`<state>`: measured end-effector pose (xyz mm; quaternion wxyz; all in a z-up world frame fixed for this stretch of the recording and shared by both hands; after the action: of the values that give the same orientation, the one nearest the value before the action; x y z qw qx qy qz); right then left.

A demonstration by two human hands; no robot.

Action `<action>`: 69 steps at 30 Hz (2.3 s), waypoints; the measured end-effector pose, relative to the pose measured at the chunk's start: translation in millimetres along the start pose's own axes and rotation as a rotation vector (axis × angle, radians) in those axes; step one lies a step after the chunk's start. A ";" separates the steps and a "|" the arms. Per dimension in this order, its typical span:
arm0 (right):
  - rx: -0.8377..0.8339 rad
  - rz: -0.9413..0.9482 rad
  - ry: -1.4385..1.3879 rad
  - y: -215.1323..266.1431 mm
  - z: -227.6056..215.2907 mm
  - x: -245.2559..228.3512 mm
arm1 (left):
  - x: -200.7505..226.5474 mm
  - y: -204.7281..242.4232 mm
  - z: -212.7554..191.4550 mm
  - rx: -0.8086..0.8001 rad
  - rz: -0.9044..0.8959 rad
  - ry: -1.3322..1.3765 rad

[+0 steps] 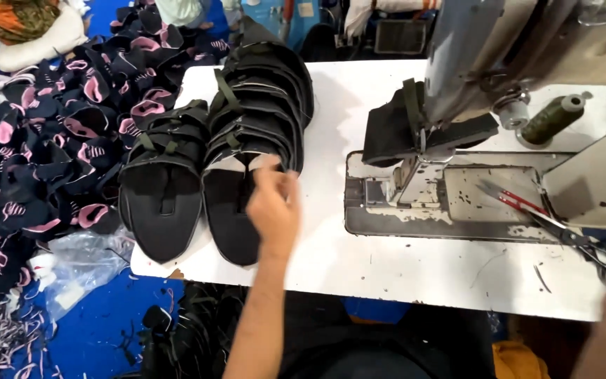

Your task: Sewing together various fabric and strap components of a shoe upper using an industrial sewing machine.

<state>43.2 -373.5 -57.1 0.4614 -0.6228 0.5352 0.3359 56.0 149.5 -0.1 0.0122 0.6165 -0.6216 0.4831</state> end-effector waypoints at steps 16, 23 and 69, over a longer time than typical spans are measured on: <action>-0.357 -0.107 -0.048 38.5 215.6 -85.8 | 116.6 118.6 69.9 -0.596 0.269 0.245; -0.012 0.275 -0.768 61.8 192.0 25.8 | 76.5 108.0 71.2 -0.554 -0.301 0.477; -0.315 0.034 -0.066 -145.5 147.6 -71.0 | 134.2 -62.3 101.8 -0.389 0.231 0.221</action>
<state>182.1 -210.2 -12.4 0.3697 -0.6671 0.4709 0.4434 131.4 -0.3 64.1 0.1434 0.4709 -0.7639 0.4173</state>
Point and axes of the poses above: each hand's wrist, its own y-axis away from the middle knuckle, its own z-axis out of the palm, x = y × z, the point moved 9 cm from there along -y, towards the middle knuckle, and after that the axes turned 10 degrees about -x, right-handed, at the moved point
